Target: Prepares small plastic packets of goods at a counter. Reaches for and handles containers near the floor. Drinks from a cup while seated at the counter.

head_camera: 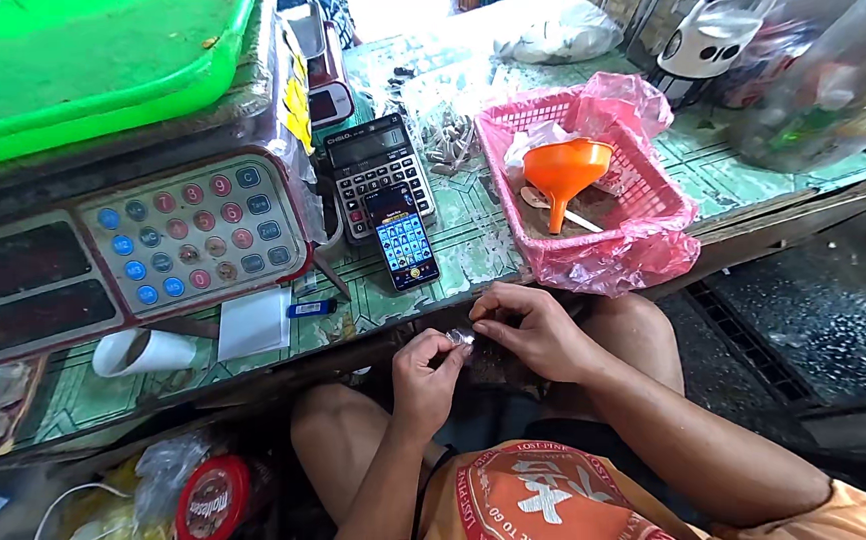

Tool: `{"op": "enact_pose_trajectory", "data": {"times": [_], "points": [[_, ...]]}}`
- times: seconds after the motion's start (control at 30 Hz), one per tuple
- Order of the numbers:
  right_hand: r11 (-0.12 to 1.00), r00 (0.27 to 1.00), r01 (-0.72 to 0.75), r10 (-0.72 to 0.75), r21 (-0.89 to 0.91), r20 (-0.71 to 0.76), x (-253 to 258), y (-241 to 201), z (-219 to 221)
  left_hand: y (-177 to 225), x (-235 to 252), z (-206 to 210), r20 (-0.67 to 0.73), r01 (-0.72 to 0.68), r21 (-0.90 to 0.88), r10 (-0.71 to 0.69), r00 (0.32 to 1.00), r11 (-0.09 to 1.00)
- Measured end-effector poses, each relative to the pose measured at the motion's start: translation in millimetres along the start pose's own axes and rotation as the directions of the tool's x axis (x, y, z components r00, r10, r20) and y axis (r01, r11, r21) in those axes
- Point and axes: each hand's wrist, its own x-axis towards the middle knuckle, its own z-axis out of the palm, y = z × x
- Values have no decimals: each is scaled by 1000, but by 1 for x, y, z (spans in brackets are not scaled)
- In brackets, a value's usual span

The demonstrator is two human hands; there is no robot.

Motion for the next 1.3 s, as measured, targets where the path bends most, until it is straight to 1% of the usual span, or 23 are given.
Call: {"op": "enact_pose_trajectory", "data": {"times": [0.1,0.23,0.33,0.4,0.57,0.7,0.8,0.9,1.0,1.1,1.17,1.2,1.27,1.3], "points": [[999,999,30,-30,-15,20,1,-6,-6,0,2,0,-2,-52,64,52,999,997],[997,990,69,-66,-21,127,4,-15,-9,0,3,-1,12,-95,121,95,995,988],[990,974,70,-41,-126,225,8,-16,-8,-2,3,-2,48,-158,232,151,987,960],[983,964,74,-27,-169,265,10,-13,-7,-1,3,-3,60,-181,266,171,983,947],[988,952,56,-9,-145,305,10,-8,-10,2,1,-5,94,-199,325,177,980,925],[994,948,16,21,-111,319,9,-7,-15,0,0,-5,103,-185,307,161,982,933],[996,941,6,23,-86,338,8,-5,-15,1,0,-4,120,-204,298,175,977,933],[993,933,1,40,-114,356,8,-9,-21,0,2,-1,129,-204,286,173,976,936],[990,934,3,48,-141,355,10,-12,-29,1,4,4,108,-171,216,151,983,961],[987,928,1,60,-164,367,10,-18,-40,5,8,10,117,-105,99,94,989,990],[980,934,20,52,-197,355,13,-25,-51,7,9,12,108,-64,19,61,992,998],[969,946,41,41,-244,321,16,-30,-60,7,9,12,95,-61,1,61,994,998],[916,986,87,-24,-391,163,29,-41,-93,6,11,12,70,-77,-3,77,995,997],[885,997,75,-55,-460,58,39,-44,-114,5,11,11,61,-84,6,83,995,996]]}}
